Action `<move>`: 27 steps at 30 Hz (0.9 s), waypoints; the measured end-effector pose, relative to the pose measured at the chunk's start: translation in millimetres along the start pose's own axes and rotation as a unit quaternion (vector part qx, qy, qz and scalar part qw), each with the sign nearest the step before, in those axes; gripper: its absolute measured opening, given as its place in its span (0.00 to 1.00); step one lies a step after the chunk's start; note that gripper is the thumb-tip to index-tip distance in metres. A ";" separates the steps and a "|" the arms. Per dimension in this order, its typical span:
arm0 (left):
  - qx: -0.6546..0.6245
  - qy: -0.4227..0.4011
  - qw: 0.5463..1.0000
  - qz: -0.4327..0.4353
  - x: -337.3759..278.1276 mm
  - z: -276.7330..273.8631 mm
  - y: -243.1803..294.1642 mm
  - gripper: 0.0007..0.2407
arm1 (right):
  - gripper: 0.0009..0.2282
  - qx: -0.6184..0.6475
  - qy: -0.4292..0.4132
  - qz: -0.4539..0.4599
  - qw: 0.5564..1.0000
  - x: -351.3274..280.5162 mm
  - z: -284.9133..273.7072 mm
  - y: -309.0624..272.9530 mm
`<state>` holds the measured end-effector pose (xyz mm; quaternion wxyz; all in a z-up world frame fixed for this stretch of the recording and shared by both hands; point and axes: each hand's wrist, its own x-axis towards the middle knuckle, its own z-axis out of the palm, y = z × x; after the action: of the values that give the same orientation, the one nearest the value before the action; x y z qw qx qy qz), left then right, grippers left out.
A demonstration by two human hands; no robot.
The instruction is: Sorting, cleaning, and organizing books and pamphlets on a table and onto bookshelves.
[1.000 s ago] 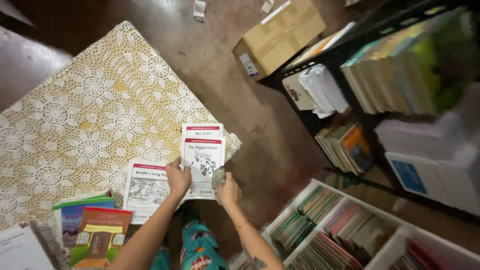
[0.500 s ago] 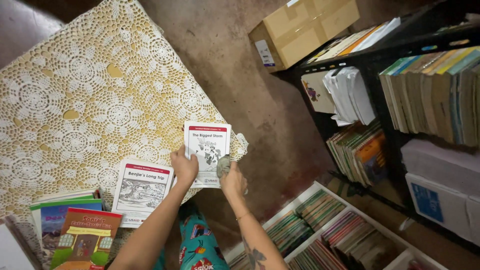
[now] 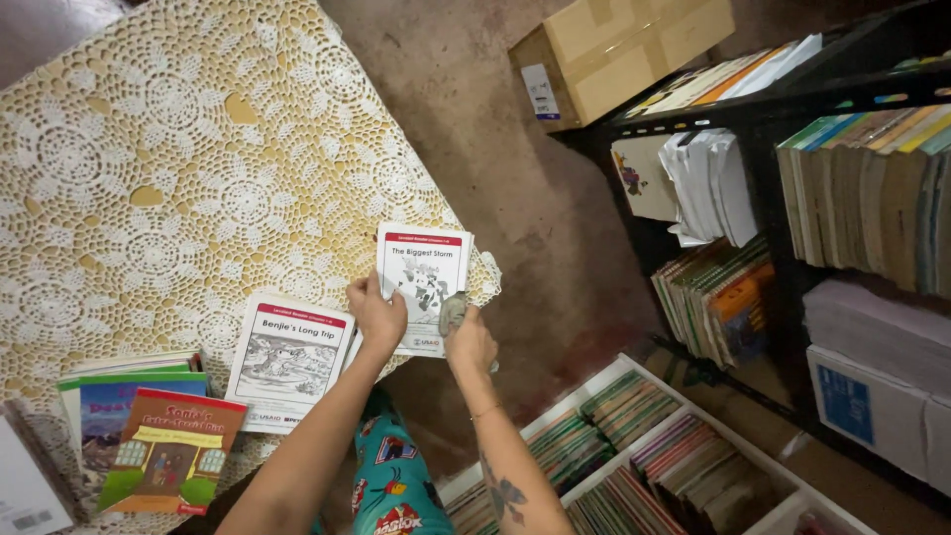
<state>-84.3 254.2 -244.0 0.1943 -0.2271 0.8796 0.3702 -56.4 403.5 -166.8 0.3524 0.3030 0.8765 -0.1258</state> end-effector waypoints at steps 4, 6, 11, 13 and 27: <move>-0.032 0.005 0.999 0.007 -3.0 -6.6 -5.7 0.25 | 0.19 0.000 -0.076 0.063 0.995 -17.6 -30.7 -11.2; -0.044 0.010 0.999 0.010 -3.8 -15.7 -6.5 0.25 | 0.23 0.125 -0.095 0.133 0.979 -21.4 -34.5 -3.4; -0.086 -0.011 0.995 0.048 -13.4 -85.7 -15.3 0.22 | 0.23 0.149 -0.020 0.083 0.985 -44.1 -17.5 46.7; -0.076 -0.009 0.995 0.070 -22.0 -123.6 -31.4 0.21 | 0.23 0.163 0.000 0.085 0.983 -66.6 -15.7 50.7; 0.097 0.004 0.989 0.109 -45.7 -241.5 -193.0 0.15 | 0.24 0.184 -0.047 -0.062 0.980 -207.2 101.4 -67.6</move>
<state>16.1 -32.9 -172.3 0.1702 -0.1115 0.9316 0.3013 74.3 214.7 -95.6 0.3228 0.3016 0.8378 -0.3207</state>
